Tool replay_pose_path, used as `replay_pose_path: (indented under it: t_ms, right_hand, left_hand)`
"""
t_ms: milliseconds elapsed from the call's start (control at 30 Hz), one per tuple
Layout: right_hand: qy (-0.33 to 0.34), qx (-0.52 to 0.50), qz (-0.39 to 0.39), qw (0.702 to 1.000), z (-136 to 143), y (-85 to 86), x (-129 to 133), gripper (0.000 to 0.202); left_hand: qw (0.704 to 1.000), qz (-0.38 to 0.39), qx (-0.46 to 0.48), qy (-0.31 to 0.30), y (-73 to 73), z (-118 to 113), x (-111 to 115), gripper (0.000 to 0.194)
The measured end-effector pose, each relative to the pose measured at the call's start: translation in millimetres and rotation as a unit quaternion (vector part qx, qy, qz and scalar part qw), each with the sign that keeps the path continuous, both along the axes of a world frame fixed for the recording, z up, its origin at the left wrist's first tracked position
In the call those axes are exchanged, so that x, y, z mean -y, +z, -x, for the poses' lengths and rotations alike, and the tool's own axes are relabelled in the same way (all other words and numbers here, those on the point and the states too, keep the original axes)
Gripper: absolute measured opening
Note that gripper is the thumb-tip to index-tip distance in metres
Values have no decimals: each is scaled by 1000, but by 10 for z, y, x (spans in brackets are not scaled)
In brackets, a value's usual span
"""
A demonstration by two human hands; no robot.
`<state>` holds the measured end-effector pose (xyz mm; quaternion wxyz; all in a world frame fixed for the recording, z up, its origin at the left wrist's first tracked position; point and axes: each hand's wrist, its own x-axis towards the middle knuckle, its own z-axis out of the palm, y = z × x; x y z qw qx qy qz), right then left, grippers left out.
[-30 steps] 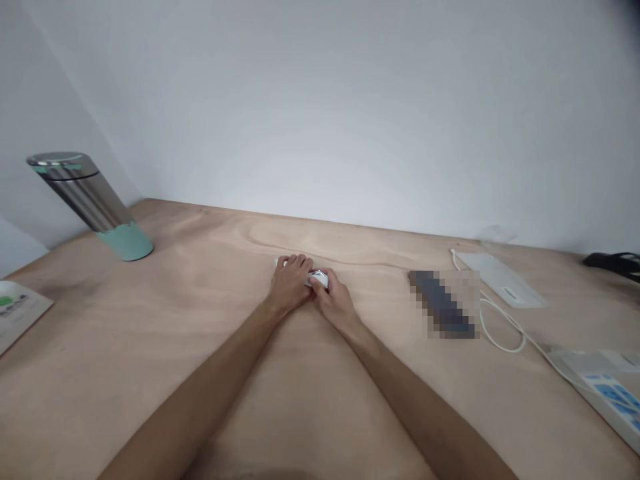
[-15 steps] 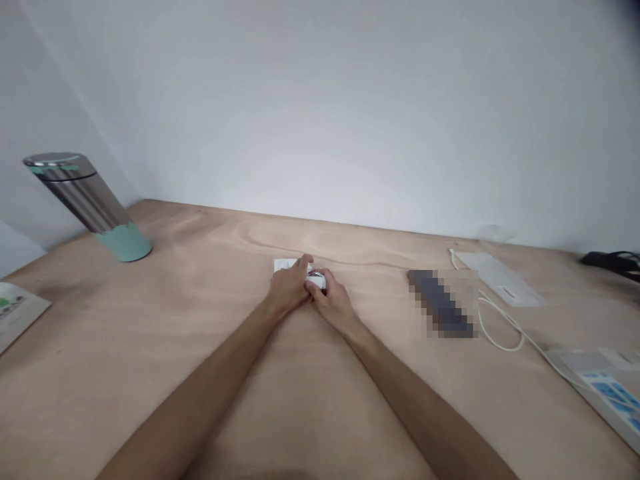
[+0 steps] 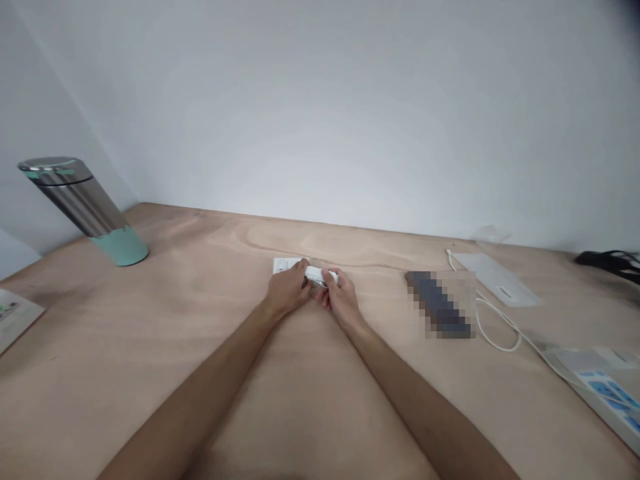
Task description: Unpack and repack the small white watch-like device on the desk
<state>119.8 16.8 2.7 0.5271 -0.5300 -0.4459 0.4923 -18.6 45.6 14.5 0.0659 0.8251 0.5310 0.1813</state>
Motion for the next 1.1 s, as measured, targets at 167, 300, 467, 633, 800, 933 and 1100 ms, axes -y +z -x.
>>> replay_pose_path:
  t_ms: [167, 300, 467, 633, 800, 933, 1100]
  right_hand:
    - [11, 16, -7, 1000, 12, -14, 9, 44]
    - [7, 10, -7, 1000, 13, -1, 17, 45]
    - [-1, -11, -1, 1000, 8, 10, 23, 49]
    - [2, -17, -7, 1000, 0, 28, 28, 51]
    - [2, -23, -10, 1000, -2, 45, 39, 50]
    - [10, -21, -25, 999, -8, 33, 44, 50]
    - [27, -5, -30, 999, -2, 16, 51, 46]
  left_hand:
    - [1000, 16, -19, -2, 6, -3, -3, 27]
    - [999, 16, -32, -8, 14, -9, -1, 27]
    - [999, -5, -39, -24, 2, 8, 10, 28]
    - [998, -16, -24, -49, 0, 39, 19, 30]
    - [998, -23, -34, -42, -10, 34, 11, 31]
    - [998, -25, -38, -33, -29, 29, -6, 30]
    - [999, -3, -31, -25, -29, 41, -27, 26]
